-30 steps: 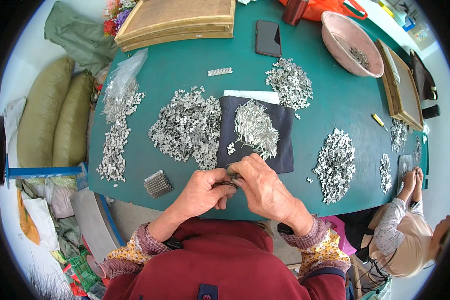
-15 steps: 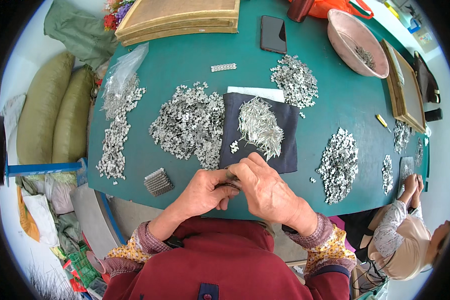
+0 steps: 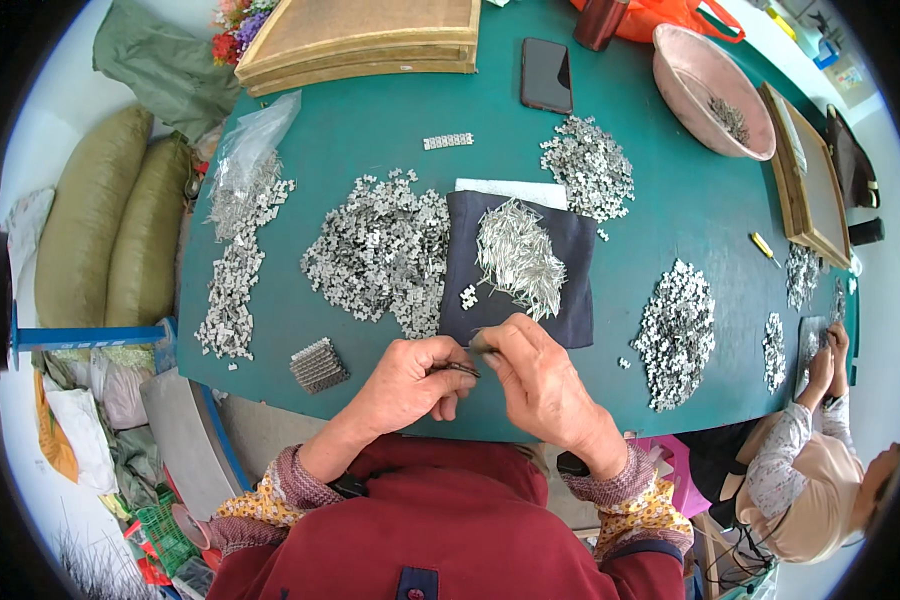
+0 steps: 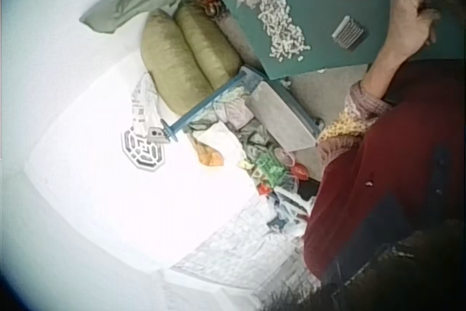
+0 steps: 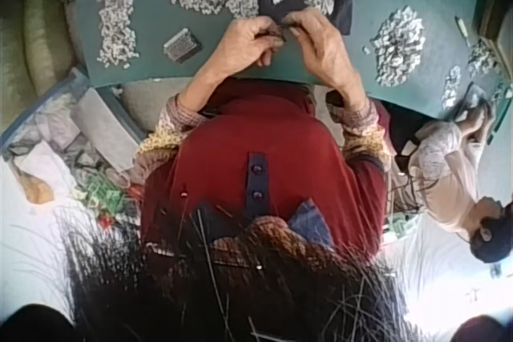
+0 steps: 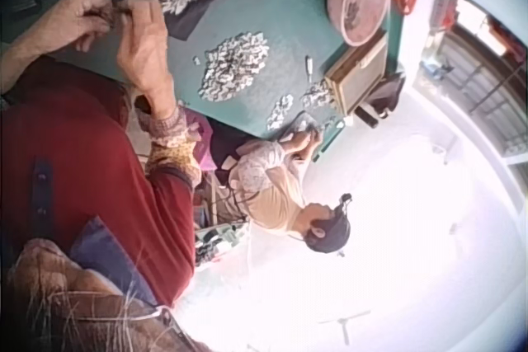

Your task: The person picks up small metal pieces and fits them together by hand to form a chain, placing the finished units into a stack. They then pause to adjust a wrist strap before resuming the assembly of the metal chains.

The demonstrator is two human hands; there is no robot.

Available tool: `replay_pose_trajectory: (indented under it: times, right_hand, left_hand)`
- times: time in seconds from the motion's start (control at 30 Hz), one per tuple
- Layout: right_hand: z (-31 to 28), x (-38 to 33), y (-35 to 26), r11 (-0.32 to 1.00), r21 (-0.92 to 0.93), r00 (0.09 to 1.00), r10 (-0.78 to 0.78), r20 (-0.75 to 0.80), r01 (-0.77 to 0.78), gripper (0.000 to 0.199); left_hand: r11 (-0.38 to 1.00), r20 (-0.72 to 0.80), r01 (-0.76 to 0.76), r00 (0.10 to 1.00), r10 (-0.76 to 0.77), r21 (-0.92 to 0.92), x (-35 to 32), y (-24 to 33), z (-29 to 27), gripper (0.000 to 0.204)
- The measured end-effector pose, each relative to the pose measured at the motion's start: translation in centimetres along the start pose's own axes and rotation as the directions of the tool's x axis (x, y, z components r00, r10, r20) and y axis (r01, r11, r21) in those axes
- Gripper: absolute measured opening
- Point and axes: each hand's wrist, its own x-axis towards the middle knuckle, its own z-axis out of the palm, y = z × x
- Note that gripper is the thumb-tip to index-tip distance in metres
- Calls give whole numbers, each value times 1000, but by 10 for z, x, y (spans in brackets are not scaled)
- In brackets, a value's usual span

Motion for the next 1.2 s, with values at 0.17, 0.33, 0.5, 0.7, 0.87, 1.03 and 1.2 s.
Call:
replay_pose_trajectory:
  times: [0.17, 0.33, 0.5, 0.7, 0.87, 1.03, 1.2]
  right_hand:
    - [15, -9, -1, 924, 293, 958, 277, -74, -245, 12]
    - [21, -10, -1, 945, 264, 966, 231, -115, -195, 9]
    - [21, -10, -1, 953, 225, 965, 235, -117, -205, 9]
    - [19, -9, 0, 976, 137, 978, 184, -98, -169, 9]
    - [20, -7, -3, 972, 133, 974, 207, -90, -194, 8]
    - [17, -6, -3, 976, 107, 976, 200, -89, -190, 10]
    - [18, -3, -1, 993, 21, 988, 115, -99, -114, 13]
  left_hand:
    - [1000, 11, 3, 1000, -3, -23, 2, 0, 3, 6]
    - [1000, 13, -6, 1000, 6, -23, 3, 0, 3, 9]
    - [1000, 12, -14, 1000, 14, -24, 2, -1, 3, 9]
    - [1000, 18, 0, 1000, 0, -16, 2, -1, 4, 10]
    - [1000, 21, -8, 1000, 8, -22, 3, -2, 3, 11]
    - [999, 43, -17, 999, 18, -29, 4, -3, 2, 10]
    - [998, 64, -4, 998, 8, -63, 5, -4, 1, 10]
